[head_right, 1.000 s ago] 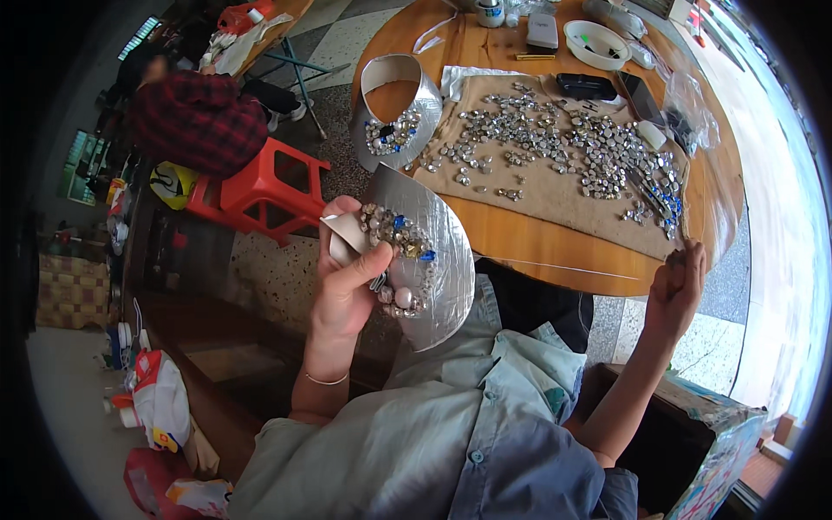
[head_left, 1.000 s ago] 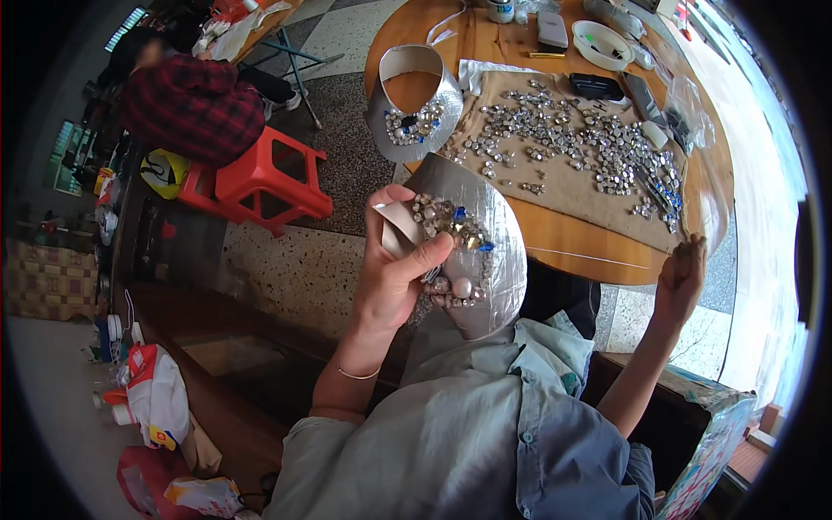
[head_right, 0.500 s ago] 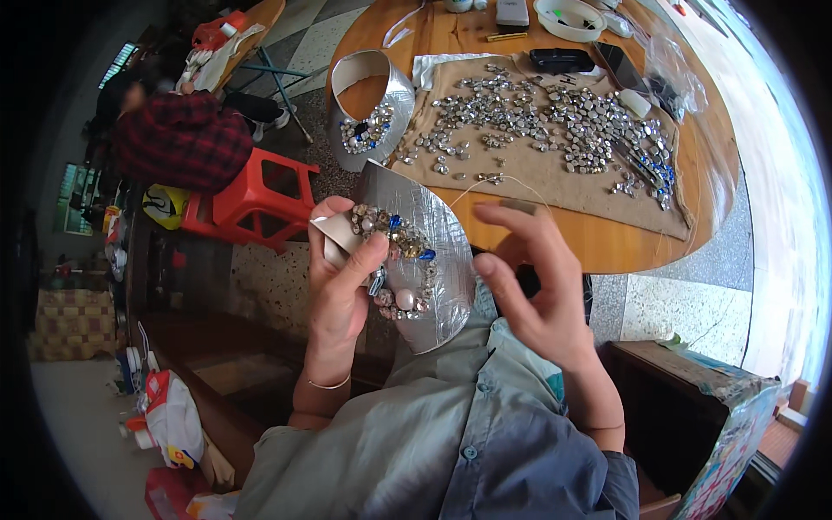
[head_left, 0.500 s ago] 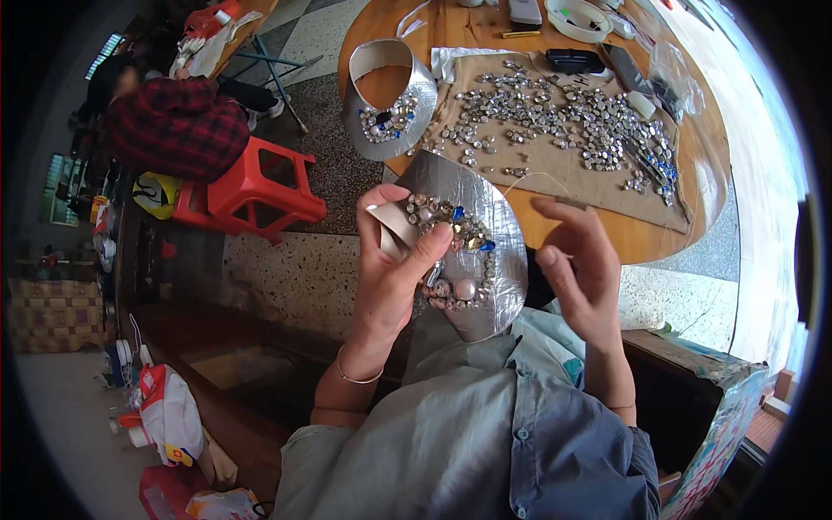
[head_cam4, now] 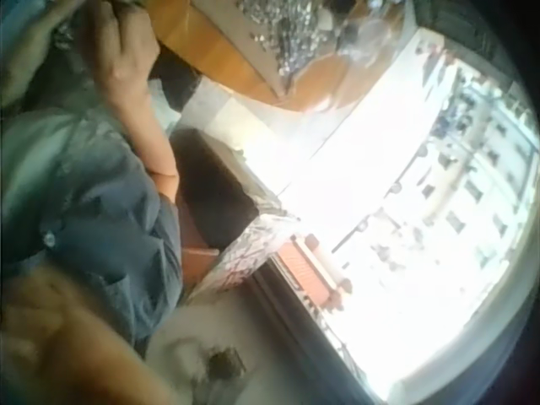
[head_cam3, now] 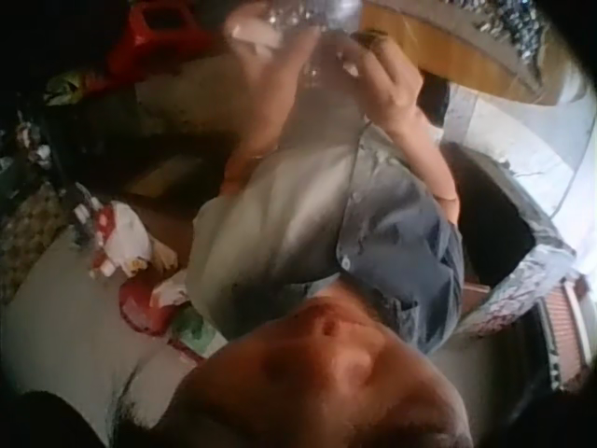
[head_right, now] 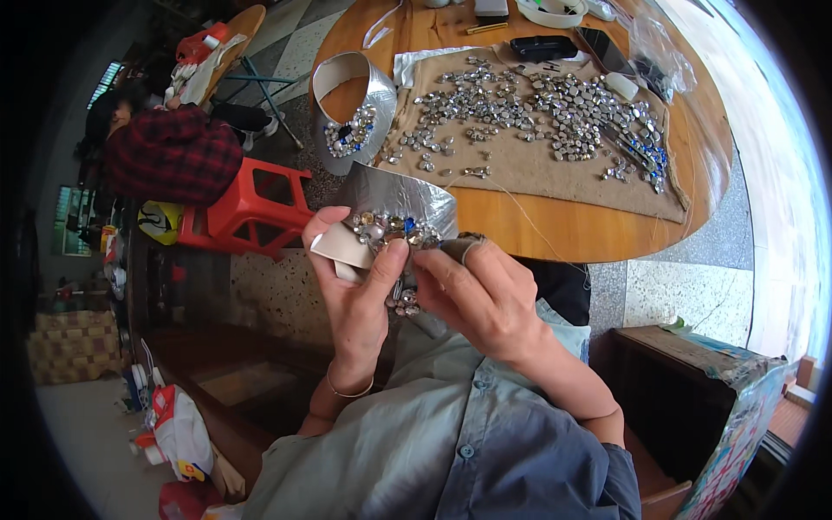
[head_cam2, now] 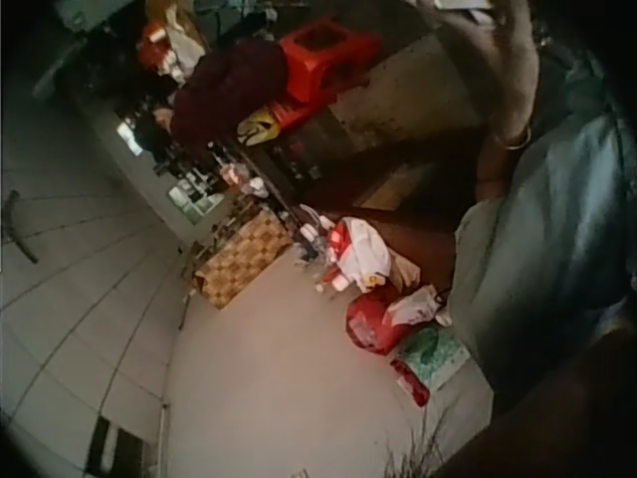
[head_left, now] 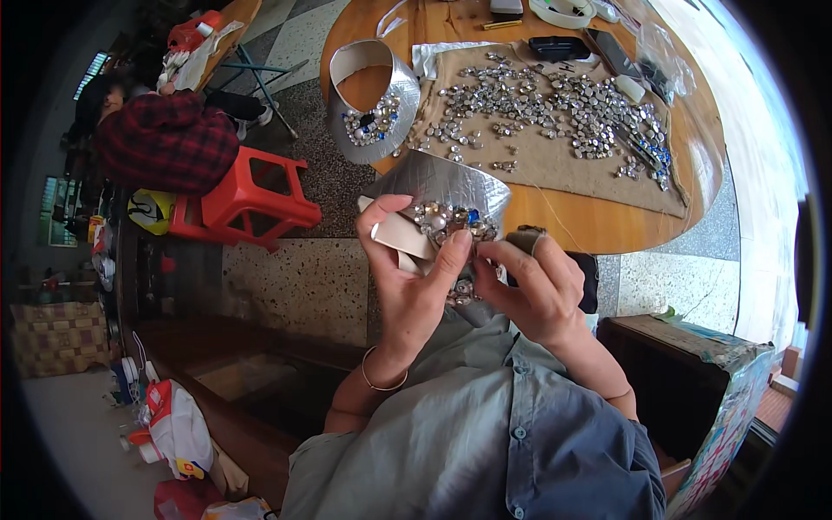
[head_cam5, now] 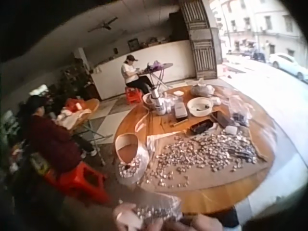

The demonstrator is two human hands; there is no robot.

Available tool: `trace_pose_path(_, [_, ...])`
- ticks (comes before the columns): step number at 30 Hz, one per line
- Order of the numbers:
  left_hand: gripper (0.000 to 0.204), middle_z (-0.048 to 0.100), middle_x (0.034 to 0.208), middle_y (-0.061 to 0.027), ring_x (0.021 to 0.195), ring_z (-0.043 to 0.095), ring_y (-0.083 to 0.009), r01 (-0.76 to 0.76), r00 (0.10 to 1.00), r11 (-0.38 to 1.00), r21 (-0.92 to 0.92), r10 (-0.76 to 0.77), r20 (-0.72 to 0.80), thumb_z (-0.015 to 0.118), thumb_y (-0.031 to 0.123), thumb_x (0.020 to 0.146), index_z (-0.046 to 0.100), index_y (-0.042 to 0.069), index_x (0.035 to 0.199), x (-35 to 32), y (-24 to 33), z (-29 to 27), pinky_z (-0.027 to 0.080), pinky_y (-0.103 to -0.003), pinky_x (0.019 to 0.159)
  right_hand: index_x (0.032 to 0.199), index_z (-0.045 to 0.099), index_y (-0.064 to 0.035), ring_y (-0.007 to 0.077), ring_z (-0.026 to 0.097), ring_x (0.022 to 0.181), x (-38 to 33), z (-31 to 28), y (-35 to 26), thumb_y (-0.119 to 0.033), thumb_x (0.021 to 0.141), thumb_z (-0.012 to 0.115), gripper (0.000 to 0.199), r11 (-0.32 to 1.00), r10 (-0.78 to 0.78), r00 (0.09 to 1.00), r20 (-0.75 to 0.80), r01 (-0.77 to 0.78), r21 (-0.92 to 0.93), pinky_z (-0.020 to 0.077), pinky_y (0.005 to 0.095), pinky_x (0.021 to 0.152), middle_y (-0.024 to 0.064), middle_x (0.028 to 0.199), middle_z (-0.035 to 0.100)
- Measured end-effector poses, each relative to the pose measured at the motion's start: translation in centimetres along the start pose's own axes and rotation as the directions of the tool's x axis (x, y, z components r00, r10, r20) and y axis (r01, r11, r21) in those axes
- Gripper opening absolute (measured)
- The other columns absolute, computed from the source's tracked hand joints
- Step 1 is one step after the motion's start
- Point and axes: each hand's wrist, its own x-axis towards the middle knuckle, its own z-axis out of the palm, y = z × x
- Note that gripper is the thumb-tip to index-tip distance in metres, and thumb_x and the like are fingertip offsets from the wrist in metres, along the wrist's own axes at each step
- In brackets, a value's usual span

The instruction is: Manually attaching decorative rhinestones and beads to silver shoe upper components.

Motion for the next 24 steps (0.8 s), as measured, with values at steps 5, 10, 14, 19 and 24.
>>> trace_pose_path(5, [0.052,0.047,0.1,-0.006,0.087,0.052,-0.0112,0.111,0.992,0.991,-0.072,-0.106,0.062,0.063,0.0,0.079,0.03,0.01,0.119,-0.1,-0.1,-0.6,0.045,-0.024,0.072,0.097,0.062,-0.0018,0.0134,0.056,0.057,0.7,-1.8,2.4,0.001,0.074,0.062,0.023,0.964,0.0,0.994,-0.108,0.029,0.263,0.043,0.0213,0.049,0.0084,0.079,0.062])
trace_pose_path(10, [0.05,0.048,0.104,-0.0069,0.09,0.052,-0.0124,0.199,0.976,0.965,-0.17,-0.179,0.124,0.06,0.003,0.082,0.03,0.01,0.121,0.1,0.4,-0.2,0.045,-0.026,0.076,0.104,0.058,0.001,0.0127,0.056,0.063,2.8,-2.6,4.9,-0.01,0.086,0.053,0.022,0.144,0.565,0.696,0.444,-0.612,0.777,0.0456,0.0235,0.058,0.0104,0.088,0.062])
trace_pose_path(14, [0.05,0.048,0.107,-0.0079,0.093,0.052,-0.0136,0.253,0.964,0.936,-0.244,-0.224,0.141,0.059,0.003,0.083,0.03,0.01,0.123,0.4,0.7,-0.3,0.045,-0.027,0.079,0.107,0.056,0.001,0.0103,0.053,0.062,1.1,-2.4,8.7,-0.019,0.091,0.047,0.027,0.119,0.112,0.54,0.834,-0.841,0.529,0.045,0.0227,0.06,0.0087,0.09,0.061])
trace_pose_path(19, [0.049,0.049,0.108,-0.0079,0.094,0.052,-0.0145,0.334,0.94,0.88,-0.338,-0.287,0.183,0.058,0.002,0.083,0.03,0.009,0.123,0.3,1.2,0.0,0.045,-0.028,0.08,0.096,0.053,-0.0023,0.0069,0.049,0.06,0.9,-0.9,7.7,-0.022,0.093,0.045,0.022,-0.039,-0.006,0.661,0.751,-0.75,0.66,0.0421,0.0196,0.056,0.0022,0.08,0.055])
trace_pose_path(24, [0.049,0.048,0.106,-0.0071,0.092,0.052,-0.014,0.279,0.959,0.913,-0.298,-0.246,0.144,0.057,0.001,0.083,0.03,0.009,0.123,0.1,0.9,0.5,0.044,-0.028,0.08,0.077,0.047,-0.0061,0.0059,0.045,0.061,2.1,0.8,4.0,-0.021,0.092,0.046,0.021,-0.792,0.259,0.712,0.653,-0.23,0.566,0.0387,0.0183,0.057,-0.0025,0.068,0.044])
